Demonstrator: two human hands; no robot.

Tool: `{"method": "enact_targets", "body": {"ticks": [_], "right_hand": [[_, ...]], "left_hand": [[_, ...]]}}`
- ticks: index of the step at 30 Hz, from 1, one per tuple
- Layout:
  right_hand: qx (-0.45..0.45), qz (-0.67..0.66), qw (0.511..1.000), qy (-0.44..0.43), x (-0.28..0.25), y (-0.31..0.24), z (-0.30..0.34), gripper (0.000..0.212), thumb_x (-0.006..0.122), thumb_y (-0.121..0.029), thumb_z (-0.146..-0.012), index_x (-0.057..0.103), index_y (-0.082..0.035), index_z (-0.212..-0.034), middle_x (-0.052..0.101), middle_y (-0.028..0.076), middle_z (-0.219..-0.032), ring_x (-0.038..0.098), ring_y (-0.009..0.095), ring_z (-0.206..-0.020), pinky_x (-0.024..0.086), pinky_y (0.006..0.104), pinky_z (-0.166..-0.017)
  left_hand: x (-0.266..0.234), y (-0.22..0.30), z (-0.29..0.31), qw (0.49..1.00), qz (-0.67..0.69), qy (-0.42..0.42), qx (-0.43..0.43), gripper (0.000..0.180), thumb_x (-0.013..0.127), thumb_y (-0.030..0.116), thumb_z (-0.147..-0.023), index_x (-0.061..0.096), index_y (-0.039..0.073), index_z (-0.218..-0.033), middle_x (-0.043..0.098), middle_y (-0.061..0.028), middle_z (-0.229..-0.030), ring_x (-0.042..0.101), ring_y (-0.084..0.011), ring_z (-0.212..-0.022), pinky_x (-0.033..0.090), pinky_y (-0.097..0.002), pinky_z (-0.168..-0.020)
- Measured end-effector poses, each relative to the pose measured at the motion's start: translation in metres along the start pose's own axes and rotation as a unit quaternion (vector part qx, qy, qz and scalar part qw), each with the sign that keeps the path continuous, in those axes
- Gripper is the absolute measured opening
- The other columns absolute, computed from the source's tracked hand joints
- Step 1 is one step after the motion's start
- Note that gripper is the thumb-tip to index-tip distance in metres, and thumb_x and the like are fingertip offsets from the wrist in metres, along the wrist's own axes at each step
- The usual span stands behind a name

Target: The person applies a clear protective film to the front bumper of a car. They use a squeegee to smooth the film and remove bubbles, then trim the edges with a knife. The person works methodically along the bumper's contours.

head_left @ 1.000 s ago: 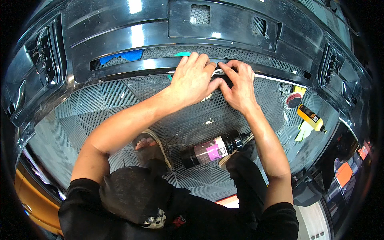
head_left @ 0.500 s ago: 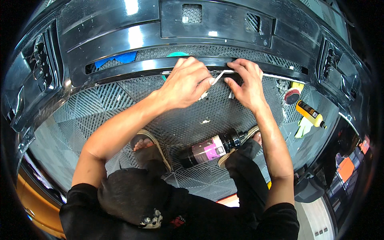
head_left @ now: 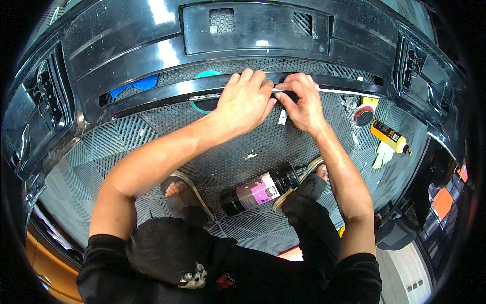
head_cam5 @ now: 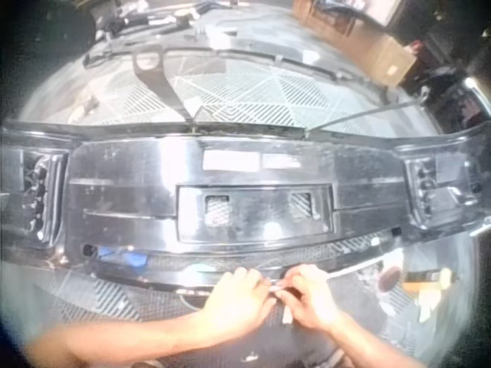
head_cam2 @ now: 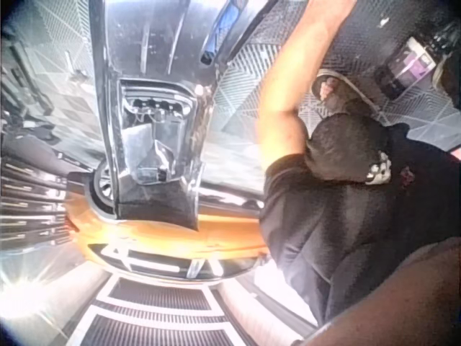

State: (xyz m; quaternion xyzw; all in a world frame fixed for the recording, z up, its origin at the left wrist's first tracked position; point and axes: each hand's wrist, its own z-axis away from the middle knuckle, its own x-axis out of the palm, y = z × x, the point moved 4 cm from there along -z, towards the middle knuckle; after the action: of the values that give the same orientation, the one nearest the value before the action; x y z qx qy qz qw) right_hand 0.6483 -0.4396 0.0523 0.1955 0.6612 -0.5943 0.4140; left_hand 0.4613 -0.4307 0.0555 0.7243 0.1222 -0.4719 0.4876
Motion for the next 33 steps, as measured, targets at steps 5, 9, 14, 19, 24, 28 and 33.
{"method": "enact_targets", "body": {"ticks": [5, 9, 14, 19, 24, 28, 33], "right_hand": [[-0.013, 0.023, 1.0, 0.015, -0.003, -0.008, 0.002, 0.034, 0.087, -0.014, -0.085, 0.08, -0.011, -0.119, 0.068, 0.008, -0.115, 0.061, 0.03, -0.114, 0.044, 0.0432, -0.101], [-0.025, 0.051, 0.998, 0.004, 0.002, -0.01, 0.003, 0.039, 0.087, -0.015, -0.085, 0.08, -0.01, -0.123, 0.068, 0.008, -0.118, 0.059, 0.03, -0.118, 0.042, 0.0442, -0.103], [-0.063, 0.052, 0.995, 0.058, 0.004, -0.003, 0.003, 0.031, 0.088, -0.014, -0.081, 0.082, -0.01, -0.111, 0.069, 0.004, -0.111, 0.061, 0.028, -0.114, 0.042, 0.0436, -0.1], [-0.076, 0.045, 0.992, 0.095, 0.008, -0.001, 0.001, 0.023, 0.087, -0.012, -0.076, 0.079, -0.01, -0.098, 0.069, 0.003, -0.105, 0.064, 0.028, -0.109, 0.042, 0.0435, -0.098], [-0.038, 0.001, 0.995, 0.091, 0.011, 0.001, 0.0, 0.02, 0.089, -0.011, -0.072, 0.077, -0.015, -0.088, 0.066, -0.001, -0.102, 0.061, 0.025, -0.112, 0.034, 0.0442, -0.1], [-0.045, -0.006, 0.994, 0.096, 0.009, 0.001, 0.001, 0.022, 0.088, -0.009, -0.071, 0.077, -0.016, -0.089, 0.066, 0.0, -0.101, 0.061, 0.024, -0.111, 0.035, 0.0443, -0.098], [-0.013, 0.001, 0.997, 0.073, 0.008, 0.002, 0.003, 0.028, 0.088, -0.011, -0.078, 0.078, -0.013, -0.104, 0.065, 0.005, -0.116, 0.059, 0.028, -0.116, 0.039, 0.0461, -0.101]], "left_hand": [[0.013, -0.008, 0.002, 0.996, 0.056, 0.06, 0.024, 0.022, 0.081, 0.013, -0.088, 0.077, 0.005, -0.108, 0.065, -0.0074, -0.105, 0.062, -0.0291, -0.1, 0.052, -0.0426, -0.086], [0.016, -0.012, 0.002, 0.994, 0.073, 0.073, 0.033, 0.019, 0.082, 0.011, -0.085, 0.074, 0.006, -0.101, 0.065, -0.0071, -0.104, 0.062, -0.0298, -0.098, 0.052, -0.0426, -0.085], [0.018, -0.012, 0.0, 0.994, 0.077, 0.073, 0.025, 0.022, 0.084, 0.01, -0.082, 0.073, 0.007, -0.101, 0.065, -0.0065, -0.102, 0.063, -0.0297, -0.098, 0.053, -0.0426, -0.084], [0.017, -0.012, -0.001, 0.994, 0.079, 0.068, 0.023, 0.022, 0.084, 0.01, -0.082, 0.073, 0.009, -0.1, 0.065, -0.0059, -0.1, 0.063, -0.0297, -0.096, 0.054, -0.0425, -0.081], [0.016, -0.013, -0.002, 0.994, 0.085, 0.068, 0.023, 0.019, 0.084, 0.011, -0.083, 0.073, 0.01, -0.098, 0.065, -0.0061, -0.099, 0.064, -0.0295, -0.095, 0.054, -0.0429, -0.08], [0.015, -0.012, -0.002, 0.993, 0.088, 0.069, 0.026, 0.019, 0.085, 0.012, -0.084, 0.072, 0.01, -0.097, 0.064, -0.006, -0.097, 0.064, -0.0297, -0.095, 0.054, -0.0433, -0.079], [0.016, -0.013, 0.003, 0.992, 0.09, 0.087, 0.015, 0.026, 0.086, 0.013, -0.084, 0.074, 0.009, -0.107, 0.066, -0.0078, -0.107, 0.063, -0.0309, -0.099, 0.054, -0.0439, -0.084]]}}
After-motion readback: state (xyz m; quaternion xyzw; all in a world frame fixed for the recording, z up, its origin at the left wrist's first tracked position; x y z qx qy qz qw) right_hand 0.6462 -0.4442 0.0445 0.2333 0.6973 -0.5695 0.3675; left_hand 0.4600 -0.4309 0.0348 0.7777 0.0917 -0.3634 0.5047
